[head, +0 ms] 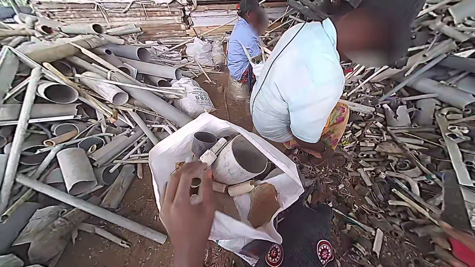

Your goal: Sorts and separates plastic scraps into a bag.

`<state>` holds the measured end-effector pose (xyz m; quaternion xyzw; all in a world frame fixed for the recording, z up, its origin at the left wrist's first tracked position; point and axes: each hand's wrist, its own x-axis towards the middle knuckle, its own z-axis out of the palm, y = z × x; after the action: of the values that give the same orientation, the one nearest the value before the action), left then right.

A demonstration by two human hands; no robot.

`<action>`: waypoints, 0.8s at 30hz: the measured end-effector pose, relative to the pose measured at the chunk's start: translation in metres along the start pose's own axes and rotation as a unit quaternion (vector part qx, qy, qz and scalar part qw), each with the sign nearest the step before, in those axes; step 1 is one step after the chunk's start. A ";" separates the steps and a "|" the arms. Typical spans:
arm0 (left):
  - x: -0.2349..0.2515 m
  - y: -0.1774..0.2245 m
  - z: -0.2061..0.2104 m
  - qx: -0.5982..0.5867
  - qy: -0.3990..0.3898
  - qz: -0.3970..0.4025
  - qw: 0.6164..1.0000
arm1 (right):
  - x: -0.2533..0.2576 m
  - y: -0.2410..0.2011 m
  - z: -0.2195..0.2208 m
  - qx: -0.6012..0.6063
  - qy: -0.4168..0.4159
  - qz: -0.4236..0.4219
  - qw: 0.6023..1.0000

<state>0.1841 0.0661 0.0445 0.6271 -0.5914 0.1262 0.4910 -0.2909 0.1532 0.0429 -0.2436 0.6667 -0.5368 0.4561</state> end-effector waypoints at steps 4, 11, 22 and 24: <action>0.031 -0.028 0.017 0.081 -0.191 -0.099 0.973 | -0.005 0.005 0.026 -0.039 0.022 -0.012 0.999; 0.029 -0.012 0.028 0.150 -0.235 -0.156 0.948 | -0.009 0.008 0.050 -0.054 0.015 -0.004 0.998; 0.024 0.042 0.041 0.072 -0.232 -0.153 0.958 | -0.016 0.002 0.076 -0.036 0.058 -0.033 0.997; 0.020 0.035 0.035 -0.005 -0.183 -0.130 0.975 | -0.017 0.002 0.081 -0.042 0.045 -0.030 0.998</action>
<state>0.1443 0.0331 0.0588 0.7087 -0.5854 -0.0582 0.3895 -0.2122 0.1272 0.0462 -0.2581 0.7012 -0.5320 0.3983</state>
